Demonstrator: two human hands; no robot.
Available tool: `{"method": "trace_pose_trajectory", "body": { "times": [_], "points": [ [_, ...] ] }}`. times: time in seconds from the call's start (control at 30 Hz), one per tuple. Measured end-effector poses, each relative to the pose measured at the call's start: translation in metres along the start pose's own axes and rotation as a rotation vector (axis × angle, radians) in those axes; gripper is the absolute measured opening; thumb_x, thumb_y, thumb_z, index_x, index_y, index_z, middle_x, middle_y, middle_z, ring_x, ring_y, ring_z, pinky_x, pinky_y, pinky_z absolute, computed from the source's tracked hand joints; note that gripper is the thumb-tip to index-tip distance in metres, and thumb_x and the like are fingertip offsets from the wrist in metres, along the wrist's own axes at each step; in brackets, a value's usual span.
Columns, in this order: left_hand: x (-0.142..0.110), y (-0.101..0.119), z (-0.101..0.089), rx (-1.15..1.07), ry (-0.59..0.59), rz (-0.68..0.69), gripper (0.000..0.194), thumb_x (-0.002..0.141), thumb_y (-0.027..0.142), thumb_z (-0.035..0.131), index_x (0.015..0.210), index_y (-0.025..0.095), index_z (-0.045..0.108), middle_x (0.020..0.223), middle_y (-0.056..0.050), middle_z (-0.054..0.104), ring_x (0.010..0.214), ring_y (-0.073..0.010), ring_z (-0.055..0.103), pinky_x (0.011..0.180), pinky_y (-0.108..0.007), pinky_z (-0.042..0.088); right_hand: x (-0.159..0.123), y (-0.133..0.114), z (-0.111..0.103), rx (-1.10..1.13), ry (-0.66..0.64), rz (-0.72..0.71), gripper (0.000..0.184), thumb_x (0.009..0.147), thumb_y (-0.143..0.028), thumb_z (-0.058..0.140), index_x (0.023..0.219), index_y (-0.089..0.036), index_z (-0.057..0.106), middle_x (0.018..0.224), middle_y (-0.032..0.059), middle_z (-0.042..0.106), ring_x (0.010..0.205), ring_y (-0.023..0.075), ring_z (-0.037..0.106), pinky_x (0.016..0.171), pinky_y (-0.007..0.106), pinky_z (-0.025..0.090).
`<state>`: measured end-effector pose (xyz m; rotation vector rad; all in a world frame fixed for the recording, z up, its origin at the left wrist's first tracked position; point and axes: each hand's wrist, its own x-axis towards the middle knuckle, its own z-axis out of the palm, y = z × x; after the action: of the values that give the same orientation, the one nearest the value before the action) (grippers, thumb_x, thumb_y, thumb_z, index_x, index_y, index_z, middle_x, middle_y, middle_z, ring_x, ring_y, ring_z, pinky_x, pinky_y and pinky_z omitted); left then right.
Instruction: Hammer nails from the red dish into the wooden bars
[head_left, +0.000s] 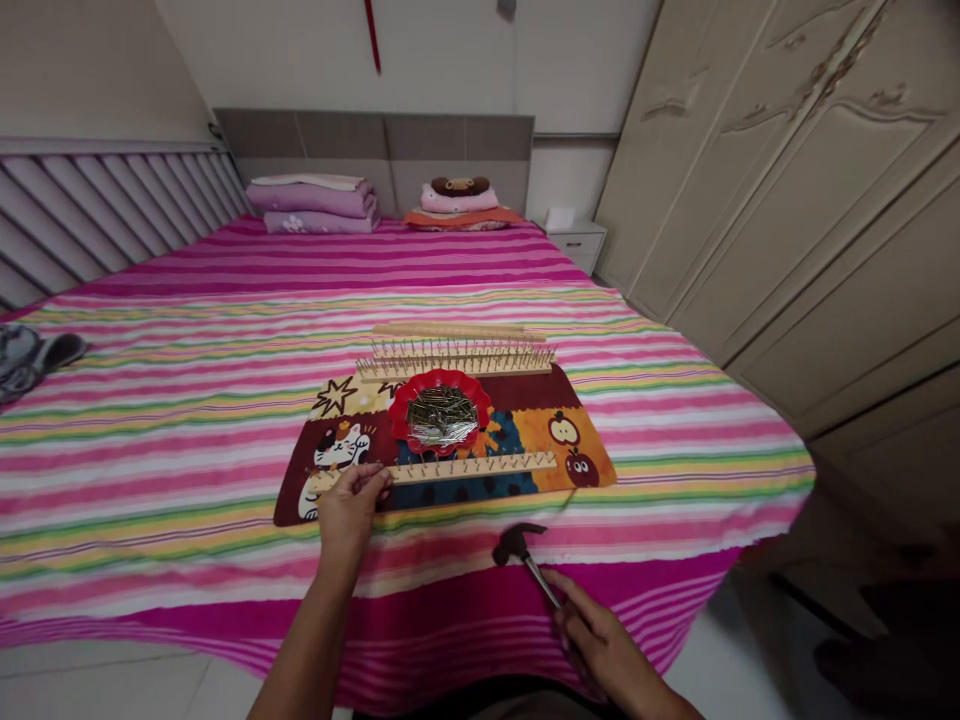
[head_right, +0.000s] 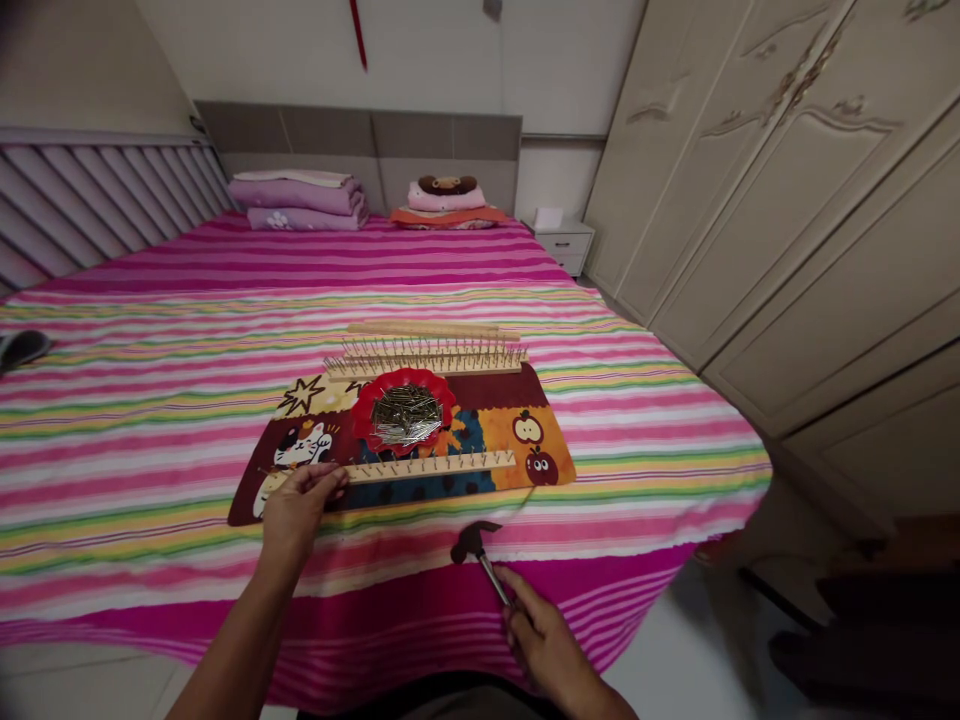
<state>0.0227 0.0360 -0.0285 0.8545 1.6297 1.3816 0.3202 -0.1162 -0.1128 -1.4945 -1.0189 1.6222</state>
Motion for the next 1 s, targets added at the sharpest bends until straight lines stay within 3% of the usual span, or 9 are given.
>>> {"method": "trace_pose_trajectory", "body": {
  "times": [0.27, 0.4, 0.53, 0.7, 0.83, 1.0],
  "points": [
    [-0.002, 0.002, 0.004, 0.153, 0.024, 0.041, 0.027, 0.057, 0.038, 0.067, 0.075, 0.018, 0.063, 0.07, 0.0, 0.069, 0.061, -0.0138, 0.063, 0.063, -0.028, 0.052, -0.001, -0.002, 0.001, -0.023, 0.018, 0.014, 0.072, 0.075, -0.054, 0.05, 0.136, -0.015, 0.045, 0.049, -0.0098, 0.037, 0.034, 0.0062, 0.023, 0.034, 0.019, 0.017],
    [-0.005, 0.0, 0.002, 0.327, 0.022, 0.129, 0.027, 0.061, 0.043, 0.064, 0.076, 0.02, 0.065, 0.071, 0.0, 0.07, 0.068, -0.0165, 0.064, 0.068, -0.029, 0.05, -0.01, -0.019, -0.001, -0.13, -0.003, -0.068, 0.063, 0.078, -0.052, 0.052, 0.13, -0.018, 0.053, 0.051, -0.0068, 0.04, 0.042, 0.0106, 0.035, 0.042, 0.023, 0.031],
    [-0.01, -0.002, 0.0, 0.442, 0.004, 0.23, 0.026, 0.065, 0.045, 0.061, 0.075, 0.023, 0.067, 0.074, 0.001, 0.071, 0.073, -0.0177, 0.064, 0.071, -0.028, 0.048, -0.025, -0.048, 0.004, -0.267, -0.038, -0.167, 0.048, 0.083, -0.045, 0.052, 0.127, -0.026, 0.059, 0.063, 0.0011, 0.057, 0.06, 0.019, 0.053, 0.057, 0.029, 0.045],
    [-0.011, -0.005, 0.0, 0.476, -0.004, 0.308, 0.024, 0.068, 0.044, 0.058, 0.076, 0.024, 0.067, 0.079, 0.0, 0.072, 0.078, -0.0185, 0.064, 0.076, -0.029, 0.048, -0.03, -0.097, 0.027, -0.343, -0.106, -0.352, 0.045, 0.09, -0.033, 0.046, 0.134, -0.027, 0.051, 0.084, 0.0039, 0.062, 0.079, 0.0205, 0.058, 0.072, 0.03, 0.047],
    [-0.012, -0.007, 0.0, 0.479, -0.013, 0.351, 0.022, 0.07, 0.042, 0.056, 0.075, 0.024, 0.068, 0.079, 0.0, 0.072, 0.077, -0.0183, 0.064, 0.077, -0.029, 0.048, -0.014, -0.133, 0.054, -0.393, -0.119, -0.471, 0.045, 0.092, -0.025, 0.04, 0.137, -0.024, 0.044, 0.059, -0.0042, 0.048, 0.049, 0.0124, 0.044, 0.051, 0.023, 0.042],
    [-0.013, -0.009, 0.0, 0.479, -0.02, 0.36, 0.022, 0.071, 0.039, 0.053, 0.077, 0.024, 0.068, 0.081, -0.001, 0.072, 0.078, -0.0178, 0.064, 0.075, -0.028, 0.047, 0.01, -0.163, 0.087, -0.459, -0.137, -0.662, 0.044, 0.092, -0.019, 0.038, 0.135, -0.025, 0.046, 0.069, -0.0002, 0.061, 0.07, 0.0172, 0.06, 0.069, 0.028, 0.05]
  ]
}}
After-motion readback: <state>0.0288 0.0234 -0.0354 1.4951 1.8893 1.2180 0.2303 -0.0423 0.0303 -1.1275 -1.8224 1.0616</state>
